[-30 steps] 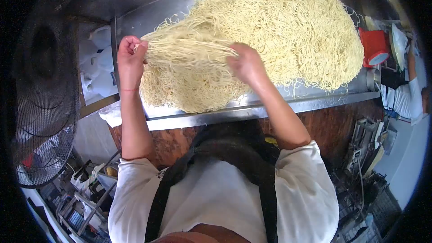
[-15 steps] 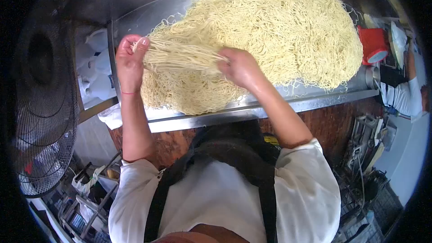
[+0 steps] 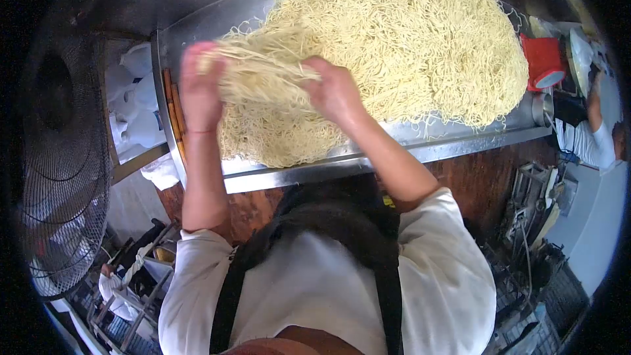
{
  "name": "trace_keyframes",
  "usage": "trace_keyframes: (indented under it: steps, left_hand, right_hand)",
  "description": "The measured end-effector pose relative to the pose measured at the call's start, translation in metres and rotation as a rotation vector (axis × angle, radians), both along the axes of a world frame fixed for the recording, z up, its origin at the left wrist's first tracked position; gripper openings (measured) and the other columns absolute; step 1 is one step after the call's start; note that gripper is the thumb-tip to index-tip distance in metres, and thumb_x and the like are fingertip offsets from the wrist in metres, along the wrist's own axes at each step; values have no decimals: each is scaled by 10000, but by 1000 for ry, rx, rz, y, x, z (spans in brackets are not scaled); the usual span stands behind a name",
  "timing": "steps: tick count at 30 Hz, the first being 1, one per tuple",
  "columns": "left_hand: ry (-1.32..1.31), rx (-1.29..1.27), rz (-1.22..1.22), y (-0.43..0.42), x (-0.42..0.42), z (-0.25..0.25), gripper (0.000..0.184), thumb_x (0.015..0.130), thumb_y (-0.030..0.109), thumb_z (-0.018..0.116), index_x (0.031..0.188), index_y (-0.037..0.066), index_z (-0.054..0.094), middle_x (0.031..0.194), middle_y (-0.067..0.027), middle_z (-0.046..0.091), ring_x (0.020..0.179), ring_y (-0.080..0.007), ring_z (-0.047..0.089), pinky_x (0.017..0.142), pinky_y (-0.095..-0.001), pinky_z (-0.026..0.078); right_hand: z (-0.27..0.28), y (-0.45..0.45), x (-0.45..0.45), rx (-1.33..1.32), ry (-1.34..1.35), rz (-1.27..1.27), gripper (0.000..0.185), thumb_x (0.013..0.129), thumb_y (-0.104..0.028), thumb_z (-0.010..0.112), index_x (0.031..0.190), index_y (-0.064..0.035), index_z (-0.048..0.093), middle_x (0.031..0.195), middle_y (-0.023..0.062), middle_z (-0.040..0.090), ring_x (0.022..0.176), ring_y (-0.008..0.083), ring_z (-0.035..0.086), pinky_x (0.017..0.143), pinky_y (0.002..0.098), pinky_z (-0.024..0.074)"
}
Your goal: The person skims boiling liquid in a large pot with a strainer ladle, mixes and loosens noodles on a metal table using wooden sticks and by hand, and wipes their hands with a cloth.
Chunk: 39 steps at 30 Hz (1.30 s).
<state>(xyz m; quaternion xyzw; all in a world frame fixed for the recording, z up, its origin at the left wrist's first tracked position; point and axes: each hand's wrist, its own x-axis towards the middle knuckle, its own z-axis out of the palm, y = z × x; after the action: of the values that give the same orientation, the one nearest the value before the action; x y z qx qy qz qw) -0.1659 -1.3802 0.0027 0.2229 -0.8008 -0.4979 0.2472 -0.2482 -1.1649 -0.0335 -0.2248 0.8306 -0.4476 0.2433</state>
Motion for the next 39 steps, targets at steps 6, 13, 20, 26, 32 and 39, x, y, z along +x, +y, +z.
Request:
trace_keyframes:
  steps: [6, 13, 20, 26, 32, 39]
  left_hand:
    - [-254, -253, 27, -81, 4, -9, 534, 901, 254, 688, 1338, 16, 493, 1349, -198, 497, 1247, -306, 484, 1076, -370, 371]
    - [-483, 67, -218, 46, -17, -160, 527, 901, 240, 647, 1376, 92, 473, 1406, -214, 455, 1317, -368, 410, 1117, -416, 327]
    - [211, -287, -63, -73, -78, -7, 430, 855, 37, 611, 1280, 21, 548, 1244, -196, 575, 1186, -314, 558, 1011, -387, 433]
    - [-528, -190, -178, -160, -91, -76, 611, 830, 280, 697, 1354, 24, 516, 1411, -263, 452, 1270, -402, 483, 1046, -400, 412]
    - [-639, -537, -282, -64, -100, -175, 721, 774, 335, 775, 1378, 47, 505, 1264, -188, 614, 1146, -264, 609, 967, -339, 473]
    - [-365, 143, -299, -58, -32, -42, 399, 774, 32, 744, 1152, 54, 617, 1076, -87, 662, 938, -154, 636, 847, -286, 502]
  right_hand:
    - [-65, 94, -5, 414, 355, -44, 556, 770, -47, 715, 1300, -46, 548, 1239, 237, 512, 1103, 403, 546, 931, 440, 489]
    - [-111, -13, 4, 238, 368, 54, 563, 766, 2, 628, 1318, -32, 524, 1103, 286, 602, 988, 404, 599, 862, 463, 497]
    - [26, -63, -16, 16, -52, 313, 570, 826, -14, 657, 1365, -54, 474, 1137, 288, 612, 995, 345, 652, 892, 435, 503]
    - [-9, -52, -124, 565, 281, 261, 643, 895, -105, 619, 1481, -145, 356, 1476, 193, 407, 1274, 310, 508, 1139, 405, 348]
    - [-77, -133, -141, 568, 121, 377, 687, 809, -21, 557, 1454, -224, 437, 1499, 156, 388, 1275, 297, 500, 1101, 501, 369]
    - [44, -96, -125, 510, 130, 609, 454, 846, -103, 664, 1294, -82, 594, 1245, 139, 638, 1101, 269, 630, 1058, 405, 445]
